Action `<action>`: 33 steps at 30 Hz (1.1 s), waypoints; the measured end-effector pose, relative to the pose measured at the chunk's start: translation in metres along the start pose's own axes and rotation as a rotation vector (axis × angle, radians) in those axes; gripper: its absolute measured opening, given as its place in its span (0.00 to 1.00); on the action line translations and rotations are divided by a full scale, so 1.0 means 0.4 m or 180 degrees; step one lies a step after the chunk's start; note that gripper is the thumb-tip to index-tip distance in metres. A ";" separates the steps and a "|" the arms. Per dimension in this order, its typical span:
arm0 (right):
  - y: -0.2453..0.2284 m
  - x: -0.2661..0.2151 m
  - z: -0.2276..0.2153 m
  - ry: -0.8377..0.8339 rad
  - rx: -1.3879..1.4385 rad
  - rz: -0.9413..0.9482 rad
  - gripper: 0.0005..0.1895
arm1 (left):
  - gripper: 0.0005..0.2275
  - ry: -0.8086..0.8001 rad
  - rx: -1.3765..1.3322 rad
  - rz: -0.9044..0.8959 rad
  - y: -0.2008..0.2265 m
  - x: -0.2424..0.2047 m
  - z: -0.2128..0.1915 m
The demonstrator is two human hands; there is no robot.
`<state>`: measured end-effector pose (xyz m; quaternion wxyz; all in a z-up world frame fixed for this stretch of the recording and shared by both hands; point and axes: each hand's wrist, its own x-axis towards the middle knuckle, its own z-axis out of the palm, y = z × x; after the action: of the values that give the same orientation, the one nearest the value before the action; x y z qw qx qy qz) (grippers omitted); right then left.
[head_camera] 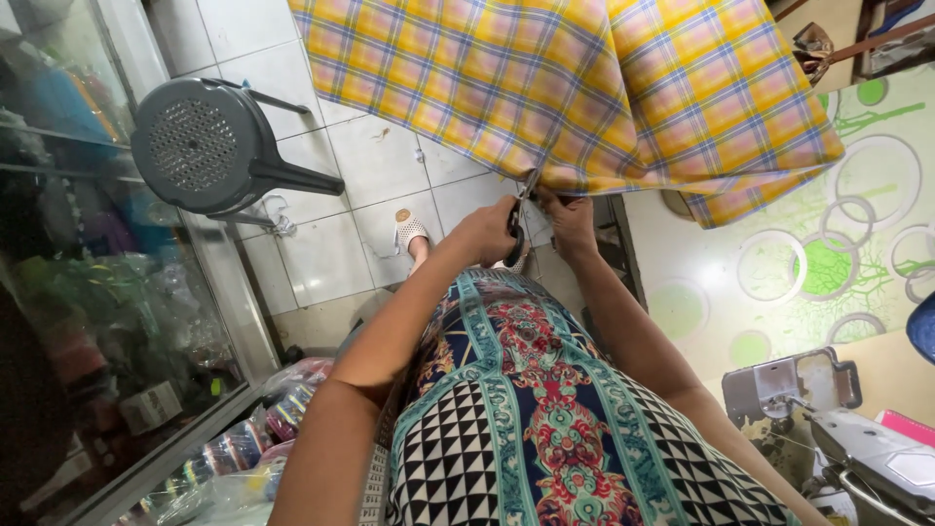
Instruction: The person is using scissors to cut a large piece of yellow and blue plaid fabric on a low workspace.
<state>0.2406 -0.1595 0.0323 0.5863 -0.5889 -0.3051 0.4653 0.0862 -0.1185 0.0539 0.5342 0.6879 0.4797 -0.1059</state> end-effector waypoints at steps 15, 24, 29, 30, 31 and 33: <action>0.026 -0.006 -0.044 -0.0127 -0.0405 0.0139 0.11 | 0.19 0.0054 0.0256 0.0010 0.029 -0.052 -0.003; 0.222 0.015 -0.114 -0.0177 -0.0220 0.0046 0.09 | 0.18 -0.0018 0.0374 0.0056 0.055 -0.075 -0.029; 0.248 0.005 -0.132 -0.0225 -0.0303 -0.0042 0.10 | 0.18 -0.0023 0.0503 0.0018 0.084 -0.034 -0.026; 0.238 0.001 -0.130 -0.0203 -0.0413 -0.0065 0.12 | 0.19 -0.0004 0.0536 0.0010 0.095 -0.032 -0.028; 0.246 0.000 -0.129 -0.0197 -0.0407 -0.0069 0.12 | 0.19 -0.0004 0.0546 0.0012 0.096 -0.031 -0.027; 0.262 -0.004 -0.129 -0.0149 -0.0291 0.0006 0.11 | 0.19 -0.0022 0.0569 -0.0018 0.098 -0.027 -0.023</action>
<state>0.2673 -0.1953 -0.0758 0.5510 -0.6043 -0.3391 0.4651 0.1077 -0.1155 0.0895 0.4720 0.7311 0.4685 -0.1521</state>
